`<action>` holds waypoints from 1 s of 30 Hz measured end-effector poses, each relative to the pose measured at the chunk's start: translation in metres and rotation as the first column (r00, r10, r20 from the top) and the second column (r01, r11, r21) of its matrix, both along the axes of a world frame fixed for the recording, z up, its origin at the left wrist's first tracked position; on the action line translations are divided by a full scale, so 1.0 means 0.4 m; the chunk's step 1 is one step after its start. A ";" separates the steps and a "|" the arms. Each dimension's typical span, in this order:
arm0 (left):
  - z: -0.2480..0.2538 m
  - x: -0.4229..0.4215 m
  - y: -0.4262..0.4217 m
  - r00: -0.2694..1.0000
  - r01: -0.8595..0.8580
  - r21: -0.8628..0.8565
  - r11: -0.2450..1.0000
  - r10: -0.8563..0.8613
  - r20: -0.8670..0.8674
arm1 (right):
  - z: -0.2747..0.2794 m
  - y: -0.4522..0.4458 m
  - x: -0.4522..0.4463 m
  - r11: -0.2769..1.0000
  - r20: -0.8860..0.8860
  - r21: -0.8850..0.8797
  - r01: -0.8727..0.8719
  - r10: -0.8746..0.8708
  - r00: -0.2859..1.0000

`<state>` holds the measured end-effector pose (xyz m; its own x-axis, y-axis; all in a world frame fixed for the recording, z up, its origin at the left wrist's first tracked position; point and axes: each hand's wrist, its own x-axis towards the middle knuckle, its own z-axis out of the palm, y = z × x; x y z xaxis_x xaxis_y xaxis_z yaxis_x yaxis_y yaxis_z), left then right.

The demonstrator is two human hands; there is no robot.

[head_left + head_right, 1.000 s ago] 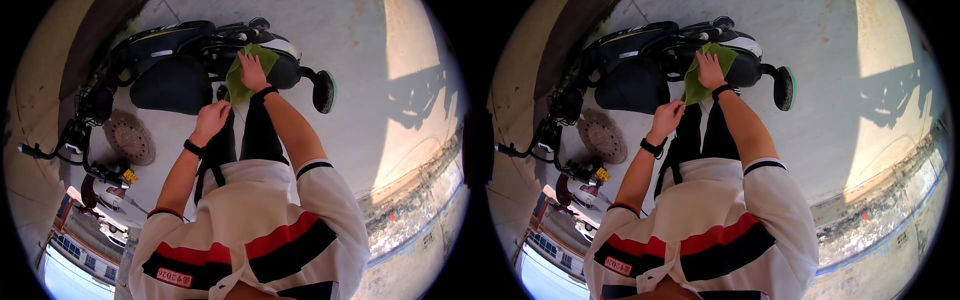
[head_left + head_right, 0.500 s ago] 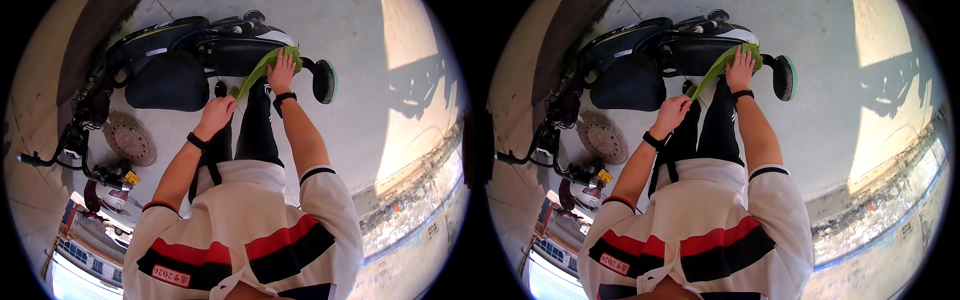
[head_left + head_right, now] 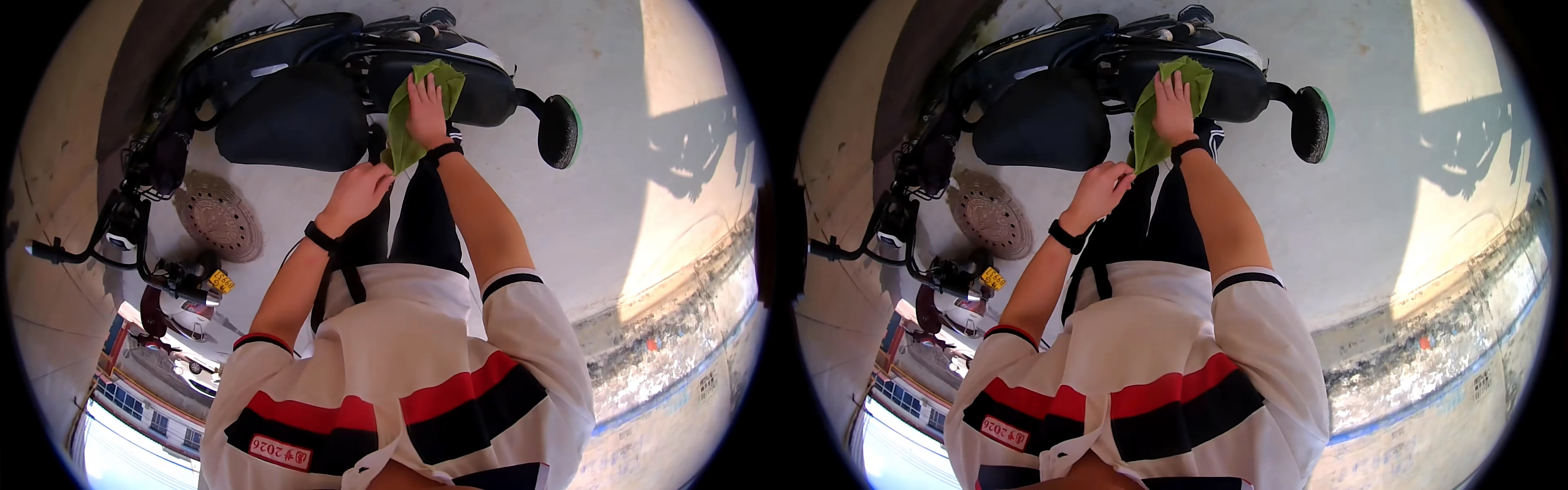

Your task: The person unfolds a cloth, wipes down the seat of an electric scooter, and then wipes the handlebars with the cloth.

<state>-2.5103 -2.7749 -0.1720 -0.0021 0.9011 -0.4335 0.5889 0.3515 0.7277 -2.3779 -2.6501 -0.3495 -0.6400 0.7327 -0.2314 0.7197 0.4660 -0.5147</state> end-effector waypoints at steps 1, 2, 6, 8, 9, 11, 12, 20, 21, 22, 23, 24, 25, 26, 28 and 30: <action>0.006 -0.007 -0.002 1.000 -0.010 -0.007 1.000 0.010 0.007 | -0.013 -0.017 -0.009 0.998 -0.028 -0.017 -0.056 0.056 0.998; -0.001 -0.018 -0.011 1.000 -0.010 0.010 1.000 0.010 0.011 | -0.025 -0.046 -0.017 0.993 -0.057 -0.037 -0.110 0.108 0.993; -0.017 -0.029 -0.021 0.999 0.011 0.049 0.999 -0.013 0.034 | -0.023 -0.061 0.047 0.998 0.101 -0.012 -0.062 0.062 0.993; -0.010 -0.023 -0.013 0.999 0.028 0.025 0.999 -0.029 0.046 | -0.020 -0.043 0.102 0.995 0.182 0.023 0.094 -0.096 0.979; -0.009 -0.020 -0.006 0.998 0.037 0.004 0.999 -0.038 0.056 | -0.024 -0.041 0.132 0.984 0.178 0.033 0.177 -0.180 0.967; -0.010 -0.011 0.004 0.996 0.056 0.006 0.998 -0.057 0.067 | -0.036 -0.047 0.163 0.946 0.169 0.043 0.322 -0.324 0.931; -0.011 -0.005 0.007 0.996 0.063 0.028 0.998 -0.065 0.067 | -0.033 -0.050 0.166 0.924 0.163 0.042 0.381 -0.383 0.909; -0.008 -0.015 -0.008 0.997 0.063 0.036 0.997 -0.065 0.049 | -0.050 -0.038 0.016 0.994 0.025 0.093 0.065 -0.067 0.997; -0.012 -0.018 -0.013 0.997 0.061 0.021 0.998 -0.062 0.036 | -0.026 -0.041 -0.011 1.000 -0.003 0.009 0.010 -0.010 1.000; -0.014 -0.017 -0.017 0.998 0.059 0.005 0.998 -0.059 0.023 | 0.002 -0.043 -0.025 0.996 -0.034 -0.074 -0.047 0.045 0.998; -0.015 -0.017 -0.019 0.998 0.051 0.009 0.999 -0.052 0.025 | 0.005 -0.048 -0.021 0.996 -0.053 -0.081 -0.043 0.039 0.998; -0.016 -0.017 -0.017 0.999 0.045 0.014 0.999 -0.046 0.026 | -0.001 -0.057 -0.017 0.996 -0.073 -0.086 -0.037 0.031 0.997; -0.016 -0.022 -0.018 0.999 0.040 0.019 0.999 -0.040 0.028 | -0.007 -0.068 -0.016 0.995 -0.091 -0.091 -0.031 0.022 0.996; -0.017 -0.021 -0.018 0.999 0.049 0.011 0.999 -0.049 0.020 | -0.012 -0.078 0.005 0.997 -0.107 -0.075 0.026 -0.034 0.994; -0.019 -0.012 -0.012 0.998 0.063 -0.004 0.998 -0.063 0.010 | -0.013 -0.082 0.076 0.990 -0.134 -0.045 0.136 -0.141 0.981; -0.021 0.003 -0.008 0.998 0.065 -0.023 0.998 -0.064 0.027 | -0.010 -0.085 0.134 0.950 -0.149 -0.028 0.312 -0.313 0.938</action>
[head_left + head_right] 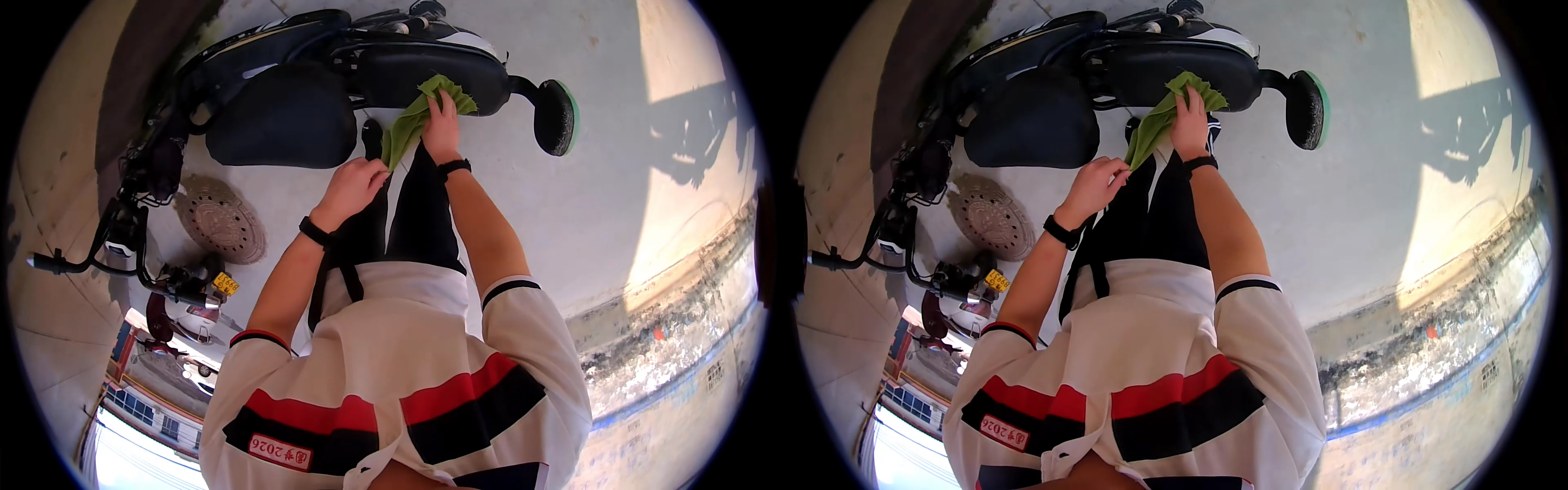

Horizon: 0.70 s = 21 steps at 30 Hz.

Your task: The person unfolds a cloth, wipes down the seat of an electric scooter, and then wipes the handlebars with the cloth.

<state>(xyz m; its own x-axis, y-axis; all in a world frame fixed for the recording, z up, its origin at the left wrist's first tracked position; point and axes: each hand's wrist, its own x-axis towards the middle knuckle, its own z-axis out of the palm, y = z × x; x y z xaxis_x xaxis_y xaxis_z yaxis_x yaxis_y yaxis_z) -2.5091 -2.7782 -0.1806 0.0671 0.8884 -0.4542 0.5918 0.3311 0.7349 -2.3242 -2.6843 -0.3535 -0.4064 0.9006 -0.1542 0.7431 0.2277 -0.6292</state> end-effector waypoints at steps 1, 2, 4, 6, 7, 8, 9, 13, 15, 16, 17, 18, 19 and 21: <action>-0.003 0.005 0.003 1.000 0.000 -0.009 1.000 0.000 0.005 | -0.008 0.001 0.028 0.997 0.027 0.032 0.074 -0.075 0.997; -0.008 0.013 0.004 1.000 0.014 -0.002 1.000 -0.014 0.017 | -0.010 0.000 0.052 0.987 0.050 0.065 0.147 -0.151 0.987; -0.014 0.032 0.006 0.998 0.041 0.011 0.999 -0.042 0.040 | -0.014 0.002 0.093 0.973 0.053 0.064 0.223 -0.227 0.973; -0.021 0.048 0.008 0.998 0.056 -0.002 0.998 -0.056 0.035 | -0.017 0.004 0.104 0.958 0.058 0.073 0.279 -0.283 0.957; -0.020 0.056 0.004 0.997 0.064 -0.012 0.998 -0.064 0.038 | -0.014 0.004 0.105 0.952 0.067 0.077 0.297 -0.302 0.951; -0.024 0.060 0.001 0.997 0.056 -0.008 0.998 -0.056 0.056 | -0.015 0.012 0.101 0.946 0.071 0.088 0.313 -0.320 0.945; -0.026 0.060 -0.002 0.996 0.044 -0.003 0.999 -0.044 0.072 | -0.023 0.014 0.093 0.958 0.058 0.065 0.280 -0.284 0.957; -0.019 0.046 -0.022 0.998 0.021 -0.013 1.000 -0.020 0.052 | -0.055 -0.010 0.021 0.995 -0.094 -0.033 0.097 -0.100 0.990; -0.013 0.026 -0.033 1.000 0.000 -0.008 1.000 0.001 0.027 | -0.056 -0.028 -0.059 0.996 -0.257 -0.068 -0.054 0.035 0.966; -0.005 0.010 -0.038 1.000 -0.012 -0.006 1.000 0.012 0.013 | -0.046 -0.033 -0.113 0.986 -0.351 -0.075 -0.147 0.112 0.930; 0.005 0.001 -0.042 0.999 -0.034 -0.033 0.999 0.034 0.007 | -0.034 -0.036 -0.160 0.967 -0.380 -0.136 -0.215 0.150 0.913; 0.022 -0.004 -0.037 0.998 -0.055 -0.059 0.997 0.055 0.000 | -0.034 -0.045 -0.187 0.960 -0.375 -0.182 -0.214 0.133 0.917; 0.032 -0.012 -0.034 0.997 -0.073 -0.081 0.994 0.073 -0.006 | -0.034 -0.047 -0.210 0.952 -0.368 -0.224 -0.209 0.116 0.923; 0.023 -0.029 -0.046 0.996 -0.093 -0.055 0.994 0.092 -0.017 | -0.028 -0.052 -0.223 0.947 -0.338 -0.259 -0.189 0.094 0.936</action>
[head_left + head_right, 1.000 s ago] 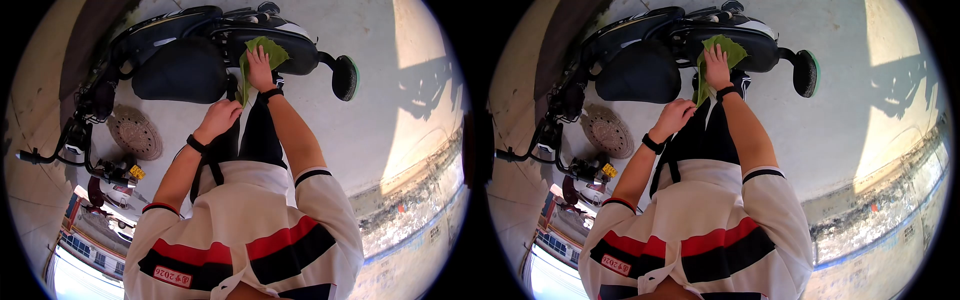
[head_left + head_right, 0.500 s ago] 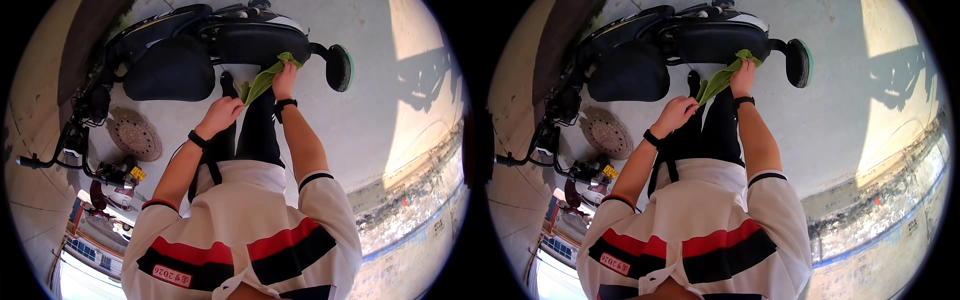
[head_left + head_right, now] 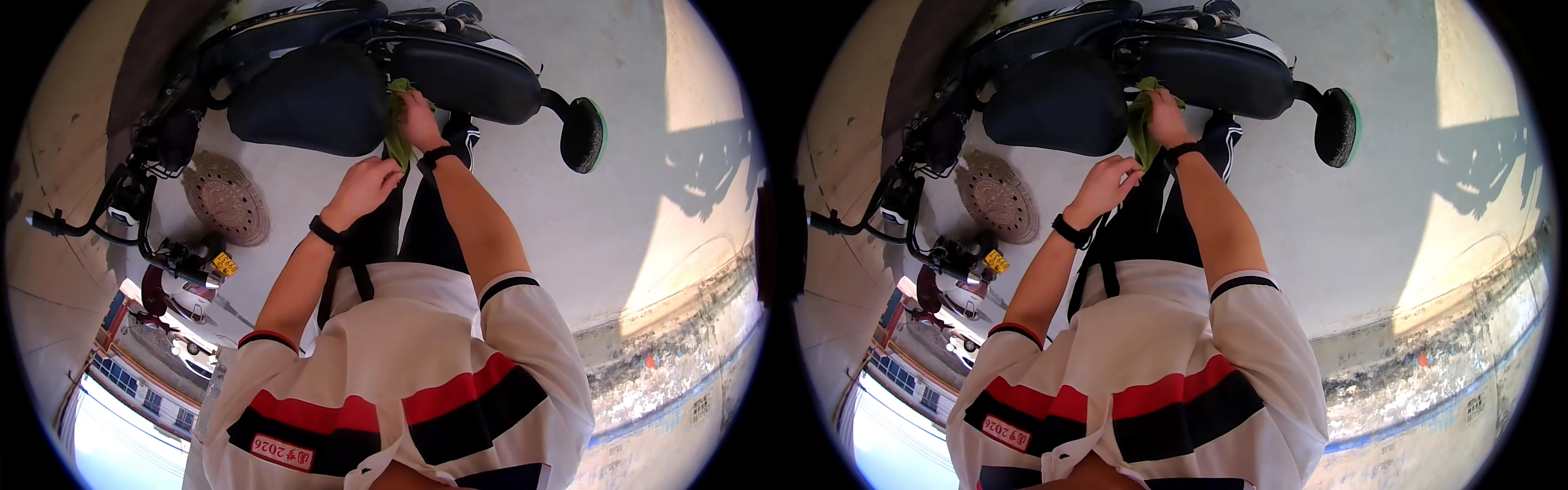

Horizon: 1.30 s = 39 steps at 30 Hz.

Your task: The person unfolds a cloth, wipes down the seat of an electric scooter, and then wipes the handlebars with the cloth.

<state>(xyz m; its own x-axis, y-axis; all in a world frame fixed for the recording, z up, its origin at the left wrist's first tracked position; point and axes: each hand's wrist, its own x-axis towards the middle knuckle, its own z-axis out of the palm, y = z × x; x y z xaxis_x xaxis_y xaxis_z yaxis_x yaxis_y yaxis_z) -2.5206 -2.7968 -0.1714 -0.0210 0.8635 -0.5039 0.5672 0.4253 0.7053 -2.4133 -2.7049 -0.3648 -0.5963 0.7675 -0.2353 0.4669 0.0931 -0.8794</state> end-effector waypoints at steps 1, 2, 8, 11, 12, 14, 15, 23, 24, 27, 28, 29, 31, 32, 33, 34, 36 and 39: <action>-0.008 -0.003 -0.006 1.000 -0.007 0.014 1.000 0.007 0.001 | 0.005 -0.001 0.012 1.000 0.018 0.006 0.026 -0.026 1.000; -0.015 -0.006 -0.009 1.000 -0.004 0.030 1.000 0.004 -0.003 | 0.011 0.000 0.033 0.999 0.041 0.014 0.051 -0.052 0.998; -0.012 0.022 0.034 0.999 0.037 0.044 0.998 -0.038 0.019 | 0.000 0.054 0.237 0.966 0.224 0.173 0.193 -0.229 0.947; -0.006 0.053 0.059 0.997 0.066 0.047 0.997 -0.068 0.044 | 0.000 0.072 0.277 0.960 0.254 0.193 0.204 -0.250 0.934; -0.002 0.062 0.064 0.996 0.068 0.055 0.996 -0.071 0.054 | -0.002 0.072 0.279 0.960 0.260 0.192 0.205 -0.251 0.932; 0.002 0.068 0.073 0.997 0.059 0.068 0.996 -0.062 0.050 | -0.017 0.058 0.250 0.947 0.257 0.223 0.231 -0.286 0.923; 0.012 0.069 0.075 0.998 0.051 0.067 0.996 -0.054 0.044 | -0.017 0.045 0.230 0.942 0.257 0.233 0.242 -0.300 0.919; 0.034 0.034 0.054 0.998 -0.052 0.053 0.997 0.054 -0.032 | 0.023 0.078 0.105 0.989 0.155 0.141 -0.047 0.025 0.988; 0.035 0.030 0.057 0.997 -0.073 0.060 0.996 0.075 -0.031 | 0.031 0.099 0.102 0.980 0.184 0.185 -0.069 0.034 0.982; 0.041 0.036 0.074 0.991 -0.127 0.063 0.990 0.129 -0.028 | 0.046 0.169 0.110 0.933 0.332 0.351 -0.078 -0.046 0.942; 0.044 0.041 0.085 0.989 -0.141 0.061 0.988 0.143 -0.028 | 0.044 0.194 0.114 0.909 0.383 0.411 -0.076 -0.096 0.919; 0.042 0.046 0.098 0.989 -0.147 0.063 0.987 0.149 -0.018 | 0.035 0.233 0.126 0.937 0.453 0.349 -0.025 -0.145 0.880; 0.038 0.059 0.123 0.988 -0.155 0.065 0.986 0.155 0.004 | 0.011 0.292 0.174 0.922 0.459 0.387 -0.006 -0.188 0.868; 0.037 0.070 0.137 0.990 -0.136 0.061 0.989 0.137 -0.014 | 0.012 0.308 0.209 0.928 0.491 0.373 -0.009 -0.189 0.851; 0.034 0.081 0.154 0.993 -0.116 0.059 0.991 0.118 -0.030 | 0.021 0.324 0.245 0.933 0.523 0.360 -0.011 -0.192 0.830; 0.029 0.093 0.171 0.994 -0.097 0.059 0.994 0.099 -0.045 | 0.030 0.337 0.278 0.937 0.555 0.348 -0.014 -0.194 0.809; 0.016 0.118 0.200 0.997 -0.050 0.077 0.996 0.054 -0.049 | 0.038 0.326 0.345 0.942 0.540 0.325 0.087 -0.260 0.801; 0.017 0.153 0.248 0.999 -0.008 0.079 0.997 0.012 -0.040 | 0.023 0.262 0.440 0.961 0.545 0.087 0.264 -0.268 0.794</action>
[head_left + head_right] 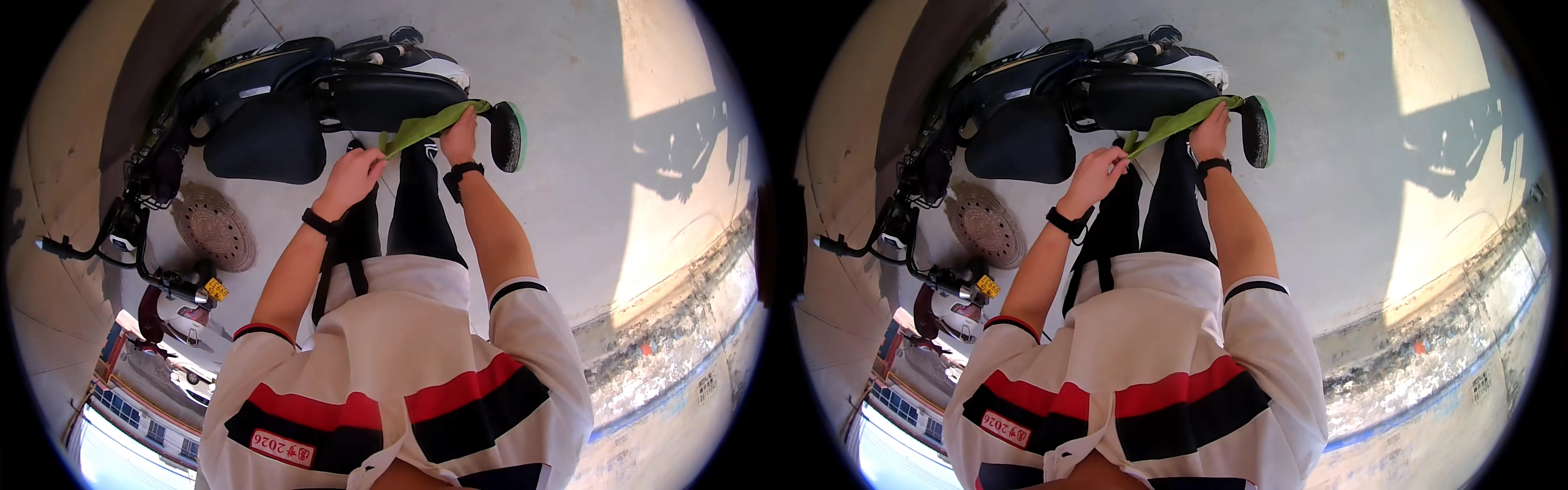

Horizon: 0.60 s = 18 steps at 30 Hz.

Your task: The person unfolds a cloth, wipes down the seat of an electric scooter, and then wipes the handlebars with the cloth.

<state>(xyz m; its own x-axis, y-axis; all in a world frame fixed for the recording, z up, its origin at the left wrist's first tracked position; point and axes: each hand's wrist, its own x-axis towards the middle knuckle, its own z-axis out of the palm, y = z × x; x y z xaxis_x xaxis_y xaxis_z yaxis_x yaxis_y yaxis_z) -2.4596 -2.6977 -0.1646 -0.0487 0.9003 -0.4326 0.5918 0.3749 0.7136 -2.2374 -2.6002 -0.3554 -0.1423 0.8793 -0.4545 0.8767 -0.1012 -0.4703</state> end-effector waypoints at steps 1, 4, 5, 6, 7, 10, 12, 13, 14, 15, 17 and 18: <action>0.008 0.013 0.015 1.000 0.009 -0.004 1.000 -0.009 0.003 | 0.011 -0.015 0.021 1.000 -0.009 0.002 -0.002 0.002 1.000; 0.039 0.034 0.044 0.999 0.046 0.046 0.998 -0.047 0.005 | 0.069 -0.008 0.032 0.999 -0.007 -0.019 0.033 -0.033 0.999; 0.054 0.035 0.044 0.998 0.069 0.076 0.995 -0.070 0.011 | 0.097 -0.007 0.022 0.998 0.001 -0.031 0.055 -0.055 0.999; 0.072 0.037 0.050 0.996 0.092 0.115 0.989 -0.094 0.013 | 0.113 -0.002 0.017 0.998 0.002 -0.012 0.057 -0.057 0.998; 0.091 0.036 0.056 0.993 0.115 0.157 0.981 -0.118 0.010 | 0.128 0.007 0.007 0.998 0.001 0.012 0.058 -0.058 0.998; 0.166 0.023 0.048 0.994 0.085 0.174 0.981 -0.096 0.058 | 0.171 0.010 -0.031 0.982 -0.045 0.131 0.135 -0.131 0.990; 0.203 -0.004 0.028 0.998 0.050 0.199 0.979 -0.058 0.035 | 0.217 -0.002 -0.047 0.968 -0.127 0.116 0.222 -0.208 0.970; 0.222 -0.021 0.019 0.999 0.028 0.255 0.967 -0.037 0.030 | 0.235 -0.009 -0.054 0.958 -0.175 0.154 0.244 -0.216 0.960; 0.241 -0.037 0.004 0.999 0.005 0.308 0.951 -0.015 0.031 | 0.250 -0.017 -0.062 0.951 -0.170 0.178 0.252 -0.222 0.960; 0.264 -0.054 -0.015 0.998 -0.055 0.285 0.957 0.045 0.042 | 0.259 -0.026 -0.072 0.945 -0.164 0.203 0.257 -0.226 0.960; 0.283 -0.103 -0.057 0.991 -0.131 0.366 0.921 0.117 0.062 | 0.300 -0.038 -0.096 0.924 -0.157 0.280 0.259 -0.222 0.962; 0.280 -0.130 -0.080 0.985 -0.171 0.403 0.899 0.152 0.080 | 0.322 -0.045 -0.109 0.914 -0.158 0.298 0.274 -0.236 0.959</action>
